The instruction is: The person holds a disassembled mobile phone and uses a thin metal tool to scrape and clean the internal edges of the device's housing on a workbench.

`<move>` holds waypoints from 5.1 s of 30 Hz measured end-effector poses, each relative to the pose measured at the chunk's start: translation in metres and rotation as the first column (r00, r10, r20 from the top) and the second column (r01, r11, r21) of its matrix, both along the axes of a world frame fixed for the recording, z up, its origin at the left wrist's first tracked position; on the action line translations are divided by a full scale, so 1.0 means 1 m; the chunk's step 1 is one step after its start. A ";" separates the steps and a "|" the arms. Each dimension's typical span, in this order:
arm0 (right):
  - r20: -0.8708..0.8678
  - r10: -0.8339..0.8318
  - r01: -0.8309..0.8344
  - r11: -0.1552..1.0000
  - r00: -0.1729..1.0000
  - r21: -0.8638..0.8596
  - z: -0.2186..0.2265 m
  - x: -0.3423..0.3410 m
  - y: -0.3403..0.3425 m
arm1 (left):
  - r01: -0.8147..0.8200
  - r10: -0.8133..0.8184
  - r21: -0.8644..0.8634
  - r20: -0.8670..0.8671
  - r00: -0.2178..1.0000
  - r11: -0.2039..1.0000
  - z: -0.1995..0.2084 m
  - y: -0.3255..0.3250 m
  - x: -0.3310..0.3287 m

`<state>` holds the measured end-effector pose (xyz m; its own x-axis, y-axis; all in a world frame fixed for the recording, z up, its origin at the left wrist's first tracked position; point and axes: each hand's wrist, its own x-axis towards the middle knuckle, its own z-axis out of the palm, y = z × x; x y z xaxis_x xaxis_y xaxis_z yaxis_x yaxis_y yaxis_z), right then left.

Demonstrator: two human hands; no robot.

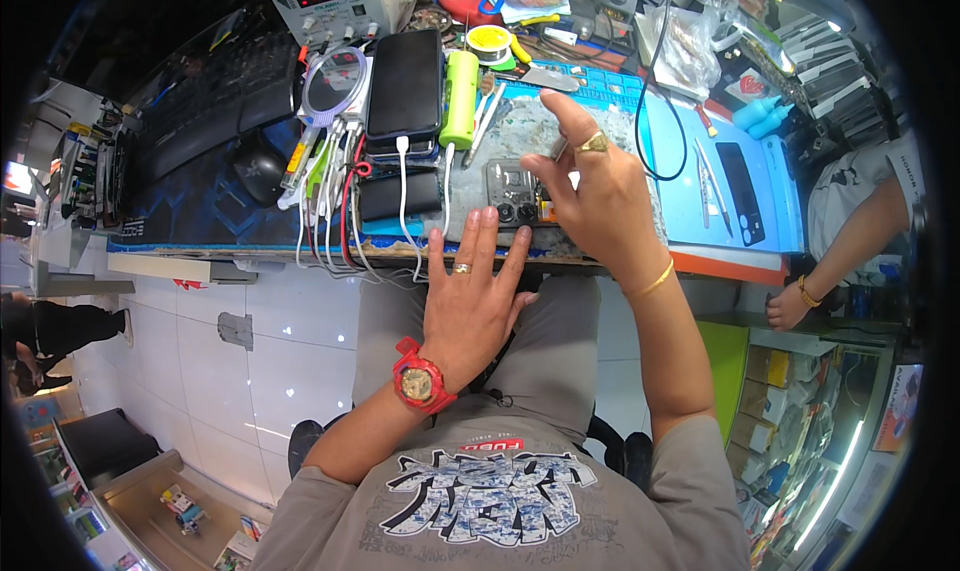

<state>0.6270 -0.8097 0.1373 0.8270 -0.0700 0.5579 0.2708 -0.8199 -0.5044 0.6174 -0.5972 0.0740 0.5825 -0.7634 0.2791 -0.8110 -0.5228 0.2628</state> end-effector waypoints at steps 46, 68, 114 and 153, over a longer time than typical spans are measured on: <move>0.044 -0.053 0.035 0.943 0.998 0.330 -0.018 0.043 0.008 | -0.012 0.012 0.005 0.001 1.000 1.000 -0.004 0.001 0.001; -0.093 0.006 0.051 0.802 0.996 0.596 -0.018 0.006 0.012 | -0.010 0.010 0.003 0.002 1.000 1.000 -0.006 0.002 0.001; 0.109 0.130 -0.147 0.976 0.985 0.160 -0.005 0.022 0.034 | -0.009 0.009 -0.009 -0.008 1.000 1.000 -0.007 0.002 0.003; 0.102 -0.065 0.026 0.939 0.993 0.343 -0.017 0.044 -0.001 | -0.040 0.040 -0.001 -0.023 0.999 0.999 -0.004 -0.001 -0.001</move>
